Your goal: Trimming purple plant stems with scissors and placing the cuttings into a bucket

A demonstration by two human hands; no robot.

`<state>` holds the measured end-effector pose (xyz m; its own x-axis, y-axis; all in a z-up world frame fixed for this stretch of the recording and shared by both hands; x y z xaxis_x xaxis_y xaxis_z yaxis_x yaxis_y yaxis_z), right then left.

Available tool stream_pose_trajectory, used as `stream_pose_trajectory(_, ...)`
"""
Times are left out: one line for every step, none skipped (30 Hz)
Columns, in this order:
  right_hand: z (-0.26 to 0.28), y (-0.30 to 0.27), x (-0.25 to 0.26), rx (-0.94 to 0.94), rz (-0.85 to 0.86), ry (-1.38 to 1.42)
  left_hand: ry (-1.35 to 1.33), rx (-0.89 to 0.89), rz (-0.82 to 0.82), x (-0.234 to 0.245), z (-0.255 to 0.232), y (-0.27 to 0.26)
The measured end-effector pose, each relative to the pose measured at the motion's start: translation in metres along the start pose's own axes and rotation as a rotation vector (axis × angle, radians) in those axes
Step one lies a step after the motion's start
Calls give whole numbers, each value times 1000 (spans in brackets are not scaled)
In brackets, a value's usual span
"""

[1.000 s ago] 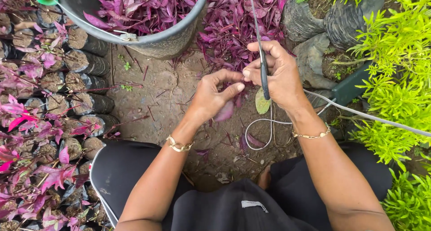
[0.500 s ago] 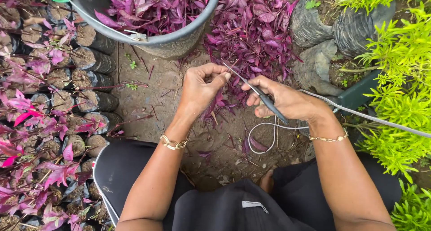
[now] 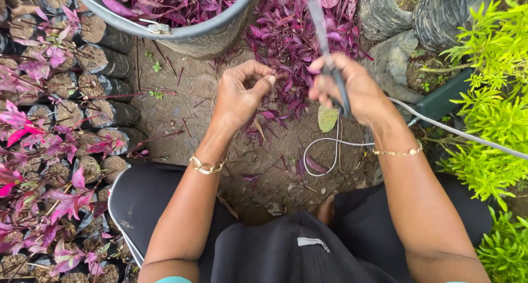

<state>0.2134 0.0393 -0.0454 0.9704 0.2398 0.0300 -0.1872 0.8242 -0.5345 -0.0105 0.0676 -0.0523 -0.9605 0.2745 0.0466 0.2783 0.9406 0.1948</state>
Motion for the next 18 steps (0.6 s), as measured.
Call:
stream_pose_trajectory(-9, 6, 5, -4, 0, 1, -2, 4, 1, 1, -2, -1)
stream_pose_trajectory(-17, 12, 15, -25, -141, -85, 75, -27, 4, 4, -6, -1)
stream_pose_trajectory(-25, 18, 25, -45, -281, -172, 151, -57, 7, 7, -10, -1)
stream_pose_trajectory(-63, 41, 31, -41, -282, -172, 152, -61, 8, 8, -17, -1)
stream_pose_trajectory(-102, 63, 43, -120, -439, -333, 244, -48, 6, 10, -22, -1)
stream_pose_trajectory(-141, 84, 53, -201, -593, -492, 337, -33, 6, 13, -28, -2)
stream_pose_trajectory(-147, 89, 49, -200, -594, -489, 340, -34, 7, 14, -23, -2)
stream_pose_trajectory(-154, 95, 44, -222, -580, -547, 337, -20, 17, 14, -18, -2)
stream_pose_trajectory(-160, 100, 39, -244, -566, -605, 335, -7, 26, 14, -12, -3)
stream_pose_trajectory(-159, 99, 34, -243, -571, -605, 333, -10, 28, 15, -18, -4)
stream_pose_trajectory(-156, 99, 26, -194, -547, -751, 328, 18, 54, 15, -22, -5)
stream_pose_trajectory(-152, 98, 18, -146, -521, -896, 323, 47, 81, 14, -26, -6)
stream_pose_trajectory(-162, 107, 22, -147, -525, -897, 320, 44, 83, 13, -27, -6)
stream_pose_trajectory(-174, 115, 28, -202, -550, -924, 338, 69, 110, 11, -26, -8)
stream_pose_trajectory(-187, 122, 34, -257, -574, -949, 355, 93, 137, 9, -24, -10)
stream_pose_trajectory(-195, 131, 45, -255, -573, -953, 354, 93, 133, 10, -23, -11)
stream_pose_trajectory(-202, 139, 57, -193, -570, -721, 382, 96, 160, 10, -21, -13)
stream_pose_trajectory(-207, 149, 70, -127, -561, -491, 412, 96, 184, 11, -19, -13)
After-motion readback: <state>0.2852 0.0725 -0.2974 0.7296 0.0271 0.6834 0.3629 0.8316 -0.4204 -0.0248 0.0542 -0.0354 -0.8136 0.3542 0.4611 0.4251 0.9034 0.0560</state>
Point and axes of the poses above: each hand's wrist, its own y-axis towards the middle knuckle, its own x-axis out of the back of the hand, z = x × y, the point moved 5 cm from there along y, towards the middle knuckle, and after that the axes turned 13 degrees about -x, right-handed, at the moved point
